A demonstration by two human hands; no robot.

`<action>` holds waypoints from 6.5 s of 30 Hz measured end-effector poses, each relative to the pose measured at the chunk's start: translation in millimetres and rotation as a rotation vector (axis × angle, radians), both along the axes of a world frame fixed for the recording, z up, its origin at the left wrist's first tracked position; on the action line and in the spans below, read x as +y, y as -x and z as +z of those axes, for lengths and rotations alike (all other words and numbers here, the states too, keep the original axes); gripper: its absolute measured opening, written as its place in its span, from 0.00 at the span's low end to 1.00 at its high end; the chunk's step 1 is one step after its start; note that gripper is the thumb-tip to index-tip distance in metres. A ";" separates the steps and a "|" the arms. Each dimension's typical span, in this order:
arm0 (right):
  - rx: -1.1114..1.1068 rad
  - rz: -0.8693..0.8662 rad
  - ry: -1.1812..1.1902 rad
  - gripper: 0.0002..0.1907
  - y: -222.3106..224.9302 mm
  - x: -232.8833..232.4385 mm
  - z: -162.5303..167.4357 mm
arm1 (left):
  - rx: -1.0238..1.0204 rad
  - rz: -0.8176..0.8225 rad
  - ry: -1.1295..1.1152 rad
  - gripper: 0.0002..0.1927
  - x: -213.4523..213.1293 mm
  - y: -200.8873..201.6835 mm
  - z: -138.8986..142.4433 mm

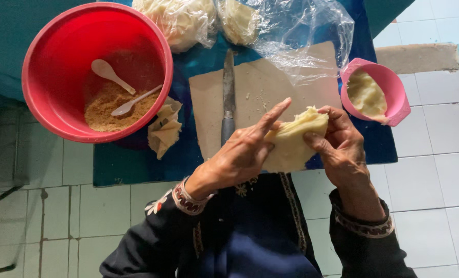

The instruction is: The person cuts a large round stack of layered flatbread dough into wedge portions with a knife on a cardboard sheet, then lifts and separates the cut wedges and peels apart their layers by hand, setting pieces aside on the table.

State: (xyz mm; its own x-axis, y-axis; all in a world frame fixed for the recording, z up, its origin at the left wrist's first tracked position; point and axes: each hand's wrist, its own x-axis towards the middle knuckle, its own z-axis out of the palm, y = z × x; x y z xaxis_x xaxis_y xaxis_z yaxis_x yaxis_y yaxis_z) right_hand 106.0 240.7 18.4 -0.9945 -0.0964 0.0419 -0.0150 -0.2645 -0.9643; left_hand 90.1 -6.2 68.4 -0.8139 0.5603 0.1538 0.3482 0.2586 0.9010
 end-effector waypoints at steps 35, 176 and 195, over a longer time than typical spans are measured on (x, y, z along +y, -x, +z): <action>-0.260 -0.202 -0.304 0.34 -107.4 10.1 -2.4 | -0.423 -0.166 -0.390 0.42 -60.7 50.6 -8.5; 0.374 0.087 -1.275 0.35 -90.9 -51.6 16.9 | 0.578 0.530 0.371 0.19 -20.6 -23.1 -65.4; 0.468 0.077 -1.344 0.33 -84.1 -63.1 14.1 | 0.543 0.569 0.390 0.20 -19.0 -24.0 -71.6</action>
State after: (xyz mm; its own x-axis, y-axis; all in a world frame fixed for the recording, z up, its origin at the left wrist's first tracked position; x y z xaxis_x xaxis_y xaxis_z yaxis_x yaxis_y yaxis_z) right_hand 190.1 177.7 32.5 -0.9051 -0.3782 0.1943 -0.4250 0.8176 -0.3884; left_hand 114.1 -25.2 -3.2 -0.8555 0.1855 0.4834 0.4282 0.7783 0.4591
